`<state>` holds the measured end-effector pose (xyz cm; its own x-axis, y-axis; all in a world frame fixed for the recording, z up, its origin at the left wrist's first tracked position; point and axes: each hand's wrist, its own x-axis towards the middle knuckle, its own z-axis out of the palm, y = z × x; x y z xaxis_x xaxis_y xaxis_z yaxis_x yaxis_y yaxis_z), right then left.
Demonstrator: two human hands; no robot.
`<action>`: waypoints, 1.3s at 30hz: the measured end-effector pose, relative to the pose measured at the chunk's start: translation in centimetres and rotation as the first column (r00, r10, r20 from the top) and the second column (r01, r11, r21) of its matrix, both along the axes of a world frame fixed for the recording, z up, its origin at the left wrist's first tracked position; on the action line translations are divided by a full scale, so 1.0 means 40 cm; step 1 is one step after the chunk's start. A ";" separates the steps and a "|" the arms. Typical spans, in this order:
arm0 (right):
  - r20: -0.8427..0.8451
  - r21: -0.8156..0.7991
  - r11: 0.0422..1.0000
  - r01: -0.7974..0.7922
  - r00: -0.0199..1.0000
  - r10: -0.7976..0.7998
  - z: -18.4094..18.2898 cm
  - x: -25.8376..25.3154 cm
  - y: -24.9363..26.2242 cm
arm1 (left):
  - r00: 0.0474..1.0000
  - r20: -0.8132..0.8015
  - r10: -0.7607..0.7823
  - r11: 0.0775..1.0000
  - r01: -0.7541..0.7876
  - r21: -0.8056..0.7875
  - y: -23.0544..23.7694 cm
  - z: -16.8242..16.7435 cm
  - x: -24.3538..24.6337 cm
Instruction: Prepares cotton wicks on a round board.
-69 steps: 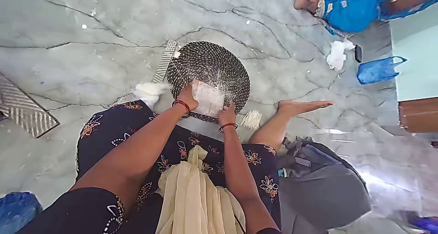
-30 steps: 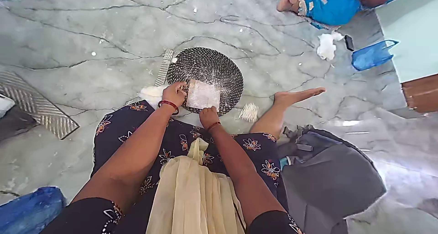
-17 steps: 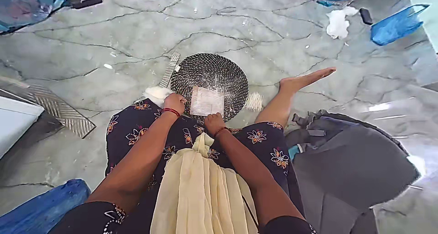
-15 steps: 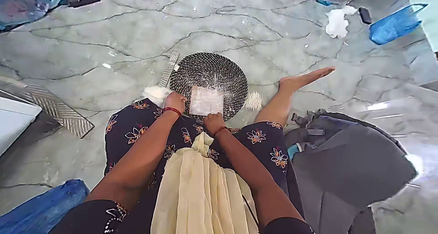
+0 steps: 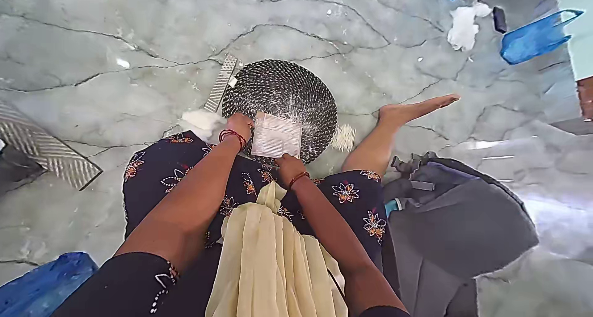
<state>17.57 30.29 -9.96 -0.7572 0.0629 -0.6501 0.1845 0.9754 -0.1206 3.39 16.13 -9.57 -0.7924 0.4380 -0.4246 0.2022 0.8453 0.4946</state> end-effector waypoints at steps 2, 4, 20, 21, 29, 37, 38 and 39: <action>0.003 -0.001 1.000 0.006 1.000 -0.006 -0.003 -0.004 0.003 | 1.000 0.024 0.003 1.000 -0.003 -0.006 0.004 -0.005 -0.005; 0.005 -0.017 1.000 0.014 1.000 -0.014 -0.005 -0.008 0.006 | 0.999 0.034 -0.002 1.000 0.002 -0.008 0.008 -0.007 -0.007; 0.004 -0.062 0.997 0.045 0.999 -0.045 -0.001 -0.015 0.017 | 0.998 0.057 -0.029 0.993 0.036 -0.109 0.026 -0.024 -0.014; 0.000 -0.069 0.997 0.046 0.999 -0.046 -0.001 -0.015 0.018 | 0.998 0.055 -0.029 0.993 0.035 -0.109 0.027 -0.025 -0.015; -0.004 -0.083 0.995 0.056 0.998 -0.056 -0.005 -0.014 0.019 | 0.999 0.035 0.009 0.997 -0.007 -0.079 0.030 -0.027 -0.003; 0.012 -0.082 0.995 0.064 0.998 -0.063 -0.006 -0.016 0.018 | 0.999 0.013 -0.034 0.990 0.035 -0.138 0.038 -0.038 0.007; 0.022 -0.089 0.993 0.079 0.997 -0.078 0.000 -0.017 0.021 | 0.999 0.017 -0.037 0.988 0.039 -0.147 0.040 -0.037 0.008; 0.016 -0.092 0.990 0.103 0.995 -0.102 0.010 -0.018 0.023 | 0.999 0.016 -0.037 0.988 0.039 -0.151 0.041 -0.037 0.010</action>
<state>16.87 31.22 -9.54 -0.7423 0.0792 -0.6653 0.2852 0.9359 -0.2068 3.77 17.79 -11.07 -0.7700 0.3979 -0.4989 0.2302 0.9023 0.3644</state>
